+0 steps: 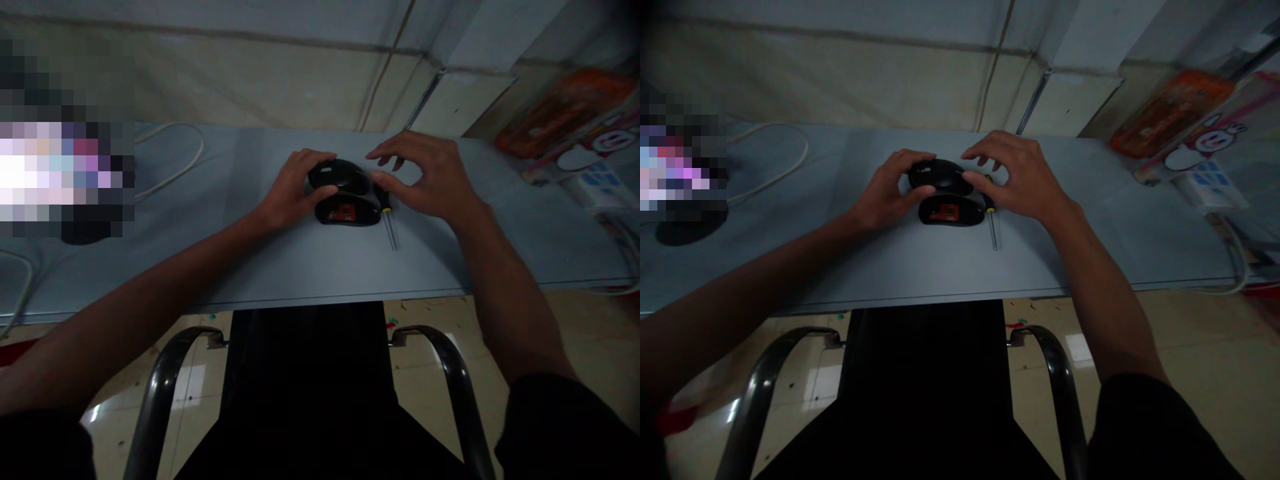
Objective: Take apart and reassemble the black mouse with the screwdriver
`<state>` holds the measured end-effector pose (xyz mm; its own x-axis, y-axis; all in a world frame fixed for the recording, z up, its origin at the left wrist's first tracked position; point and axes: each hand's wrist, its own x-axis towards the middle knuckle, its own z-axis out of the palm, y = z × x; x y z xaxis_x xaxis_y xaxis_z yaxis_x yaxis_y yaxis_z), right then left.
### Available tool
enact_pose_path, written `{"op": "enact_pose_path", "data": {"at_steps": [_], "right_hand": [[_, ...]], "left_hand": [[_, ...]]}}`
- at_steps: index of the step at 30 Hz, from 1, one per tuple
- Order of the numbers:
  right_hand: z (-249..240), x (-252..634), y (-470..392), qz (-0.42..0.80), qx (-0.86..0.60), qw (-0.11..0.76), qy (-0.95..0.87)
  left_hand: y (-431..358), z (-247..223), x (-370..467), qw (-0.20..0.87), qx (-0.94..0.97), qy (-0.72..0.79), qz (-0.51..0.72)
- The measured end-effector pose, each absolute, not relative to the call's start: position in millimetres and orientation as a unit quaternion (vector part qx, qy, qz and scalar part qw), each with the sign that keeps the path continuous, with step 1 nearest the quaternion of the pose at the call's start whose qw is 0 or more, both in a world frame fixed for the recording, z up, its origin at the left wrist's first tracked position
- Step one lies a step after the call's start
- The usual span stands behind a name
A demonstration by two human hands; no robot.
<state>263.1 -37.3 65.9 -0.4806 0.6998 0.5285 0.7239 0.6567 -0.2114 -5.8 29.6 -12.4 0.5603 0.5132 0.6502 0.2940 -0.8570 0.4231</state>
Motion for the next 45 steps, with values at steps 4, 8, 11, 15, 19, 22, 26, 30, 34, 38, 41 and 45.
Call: {"op": "enact_pose_path", "data": {"at_steps": [4,8,11,15,19,22,26,30,34,38,41,45], "right_hand": [[67.6,266.7,-35.7,-0.015,-0.442,0.293,-0.847],[64.3,266.7,-33.7,-0.037,-0.442,0.276,-0.853],[62.2,266.7,-32.5,-0.051,-0.433,0.269,-0.859],[61.5,268.5,-31.7,-0.054,-0.424,0.274,-0.862],[62.1,268.1,-33.1,-0.06,-0.425,0.276,-0.86],[62.7,264.8,-35.3,-0.046,-0.444,0.261,-0.856],[60.8,257.7,-36.9,0.003,-0.479,0.27,-0.835],[54.4,245.9,-38.5,0.082,-0.478,0.333,-0.809],[49.9,232.9,-43.7,0.215,-0.455,0.397,-0.768],[49.4,229.8,-46.9,0.248,-0.449,0.425,-0.746],[48.8,232.3,-46.2,0.224,-0.452,0.435,-0.746],[47.2,233.3,-45.0,0.203,-0.445,0.438,-0.754]], "left_hand": [[38.2,-18.4,-6.2,0.117,0.872,0.289,0.377],[37.7,-18.9,0.2,0.124,0.88,0.334,0.313],[34.3,-15.7,4.0,0.135,0.886,0.333,0.292],[21.4,-6.1,1.8,0.116,0.896,0.268,0.334],[7.0,-1.4,-2.1,0.091,0.916,0.213,0.327],[5.2,-5.0,-1.5,0.099,0.922,0.196,0.32],[5.6,-4.9,-0.7,0.105,0.915,0.174,0.348],[-3.5,6.7,-2.0,0.095,0.89,0.185,0.407],[-12.5,15.2,-3.0,0.083,0.872,0.201,0.439],[-15.0,15.5,-3.2,0.076,0.864,0.22,0.446],[-13.2,13.8,-2.6,0.075,0.859,0.189,0.469],[-7.5,11.1,-2.0,0.075,0.856,0.151,0.49]]}}
